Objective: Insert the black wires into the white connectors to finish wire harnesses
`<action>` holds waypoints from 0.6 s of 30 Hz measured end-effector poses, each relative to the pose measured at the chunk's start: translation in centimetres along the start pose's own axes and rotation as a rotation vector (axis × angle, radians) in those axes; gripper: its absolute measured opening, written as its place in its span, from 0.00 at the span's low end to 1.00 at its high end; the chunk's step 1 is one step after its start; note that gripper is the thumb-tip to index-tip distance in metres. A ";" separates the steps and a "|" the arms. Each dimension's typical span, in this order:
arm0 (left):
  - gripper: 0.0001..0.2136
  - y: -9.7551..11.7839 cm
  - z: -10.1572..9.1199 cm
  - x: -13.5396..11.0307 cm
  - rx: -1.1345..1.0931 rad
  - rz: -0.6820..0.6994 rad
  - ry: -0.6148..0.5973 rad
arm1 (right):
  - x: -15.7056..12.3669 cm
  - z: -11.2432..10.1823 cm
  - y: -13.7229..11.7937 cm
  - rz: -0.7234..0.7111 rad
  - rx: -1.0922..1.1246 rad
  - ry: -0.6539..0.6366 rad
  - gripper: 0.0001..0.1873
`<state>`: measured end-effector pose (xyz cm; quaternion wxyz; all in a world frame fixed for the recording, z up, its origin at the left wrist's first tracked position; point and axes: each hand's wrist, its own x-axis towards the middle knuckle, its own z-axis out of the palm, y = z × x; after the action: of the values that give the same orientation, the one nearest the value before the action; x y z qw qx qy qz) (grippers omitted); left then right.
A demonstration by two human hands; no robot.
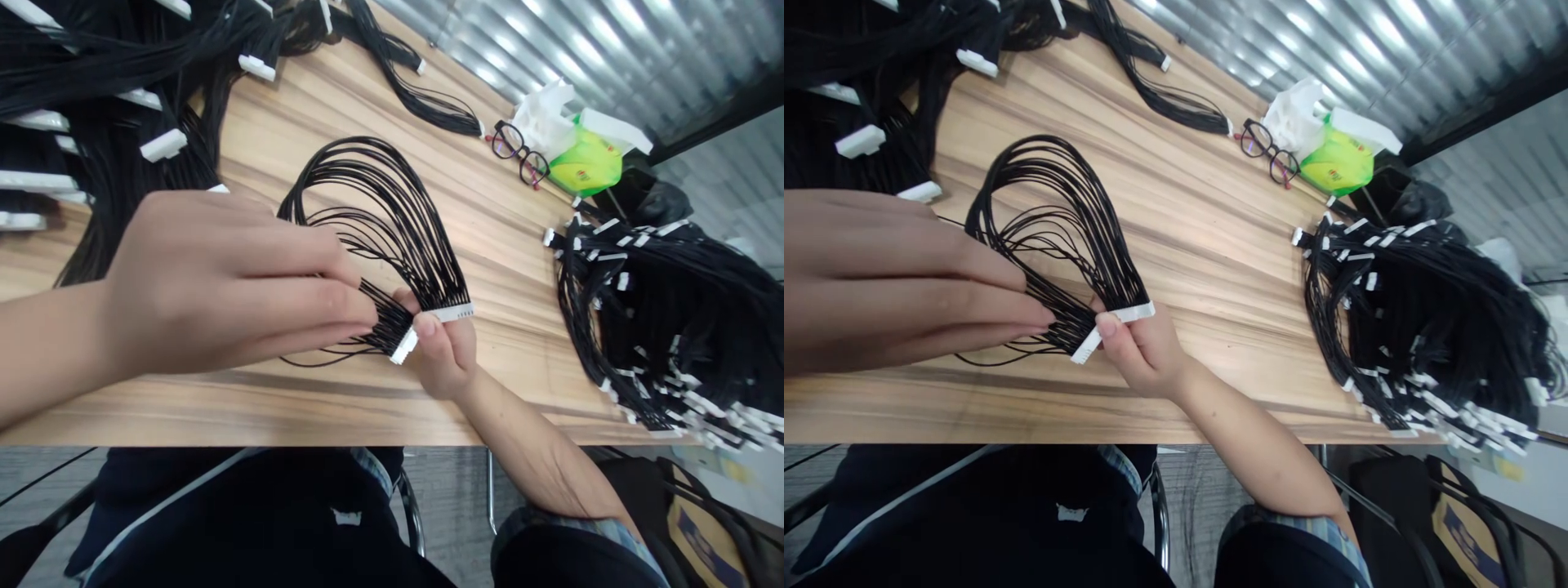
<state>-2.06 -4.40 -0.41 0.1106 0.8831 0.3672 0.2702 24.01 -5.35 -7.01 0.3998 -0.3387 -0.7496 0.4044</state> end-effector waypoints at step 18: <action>0.23 0.6 1.5 -1.2 0.055 0.227 0.240 | -0.1 0.9 -1.4 -0.050 -0.090 0.149 0.18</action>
<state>-1.50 -5.66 -1.90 0.0106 0.8829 0.2831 0.3745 23.01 -6.33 -6.16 0.4491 -0.3665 -0.7433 0.3339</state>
